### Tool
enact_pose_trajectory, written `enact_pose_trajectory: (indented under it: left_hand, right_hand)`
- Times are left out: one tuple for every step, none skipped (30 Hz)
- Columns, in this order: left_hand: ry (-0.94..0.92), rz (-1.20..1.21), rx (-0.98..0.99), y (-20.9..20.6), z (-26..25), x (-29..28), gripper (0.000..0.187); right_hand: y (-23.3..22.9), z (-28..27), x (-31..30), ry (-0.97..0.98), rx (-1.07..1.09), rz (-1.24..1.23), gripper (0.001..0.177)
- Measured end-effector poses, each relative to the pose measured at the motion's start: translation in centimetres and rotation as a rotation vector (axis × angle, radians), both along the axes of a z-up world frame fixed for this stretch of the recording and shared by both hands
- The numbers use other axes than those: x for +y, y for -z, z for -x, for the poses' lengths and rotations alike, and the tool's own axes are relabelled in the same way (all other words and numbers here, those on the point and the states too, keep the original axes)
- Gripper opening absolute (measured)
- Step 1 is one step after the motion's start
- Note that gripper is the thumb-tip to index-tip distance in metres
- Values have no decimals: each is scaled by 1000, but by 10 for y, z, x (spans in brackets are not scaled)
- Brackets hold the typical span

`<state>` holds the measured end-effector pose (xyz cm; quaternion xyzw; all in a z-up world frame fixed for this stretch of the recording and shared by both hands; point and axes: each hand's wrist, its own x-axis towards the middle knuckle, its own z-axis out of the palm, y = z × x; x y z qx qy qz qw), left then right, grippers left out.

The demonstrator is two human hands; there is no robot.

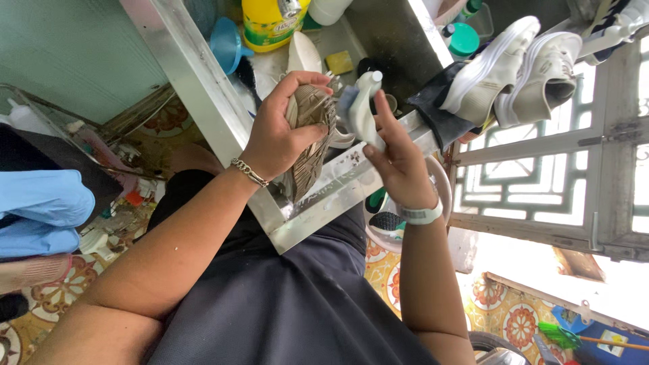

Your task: The person cleans a pair of white shoes at a sink, scrubbing the soles and sides with a brush and soap, and handling the laces.

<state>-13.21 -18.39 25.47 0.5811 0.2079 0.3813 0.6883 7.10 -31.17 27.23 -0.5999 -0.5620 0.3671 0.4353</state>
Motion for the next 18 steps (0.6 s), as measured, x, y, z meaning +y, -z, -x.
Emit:
enact_pose_trajectory:
  left_hand:
    - [-24, -120, 48, -1, -4, 1, 51]
    - [-49, -237, 100, -2, -4, 0, 49]
    - [-49, -238, 102, -3, -5, -2, 49]
    - [-44, -230, 156, -4, -8, -4, 49]
    - [-38, -221, 211, -6, -10, -6, 50]
    - [-41, -225, 212, -9, -11, -6, 50]
    - [-72, -325, 268, -11, -12, -6, 52]
    - [-103, -421, 325, -12, -12, -6, 54]
    - [-105, -421, 328, -13, -13, -7, 54]
    - [-116, -424, 332, -14, -14, -8, 53]
    - [-126, -427, 335, -15, -15, -9, 52]
    - [-124, -426, 335, -15, -18, -12, 52]
    - [-144, -436, 354, -16, -22, -15, 52]
    - [-163, -449, 370, -16, -25, -16, 52]
    - [-159, -449, 368, -16, -25, -16, 52]
    - [-130, -438, 295, -16, -23, -16, 50]
    - [-101, -426, 221, -15, -22, -16, 48]
    - [-99, -426, 219, -15, -20, -16, 48]
  right_hand:
    - [-7, 4, 1, -20, -122, -80, 65]
    - [-12, 10, 0, -40, -240, -155, 63]
    - [-17, 15, 0, -61, -358, -231, 61]
    - [-21, 20, 1, -60, -356, -233, 61]
    - [-24, 23, 4, 39, -431, -200, 55]
    - [-27, 25, 8, 137, -504, -166, 49]
    - [-33, 22, 12, 136, -503, -170, 49]
    - [-40, 15, 15, 93, -598, -256, 46]
    - [-44, 12, 18, 48, -692, -343, 44]
    - [-47, 11, 21, 46, -690, -343, 44]
    - [-50, 11, 23, 33, -739, -390, 44]
    - [-54, 10, 22, 21, -789, -435, 44]
    - [-56, 11, 20, 22, -790, -433, 44]
    - [-58, 13, 18, -45, -849, -465, 43]
    - [-58, 14, 16, -113, -908, -497, 42]
    - [-58, 9, 19, -111, -909, -493, 42]
    - [-58, 1, 27, -112, -875, -480, 41]
    - [-58, -6, 33, -114, -842, -471, 39]
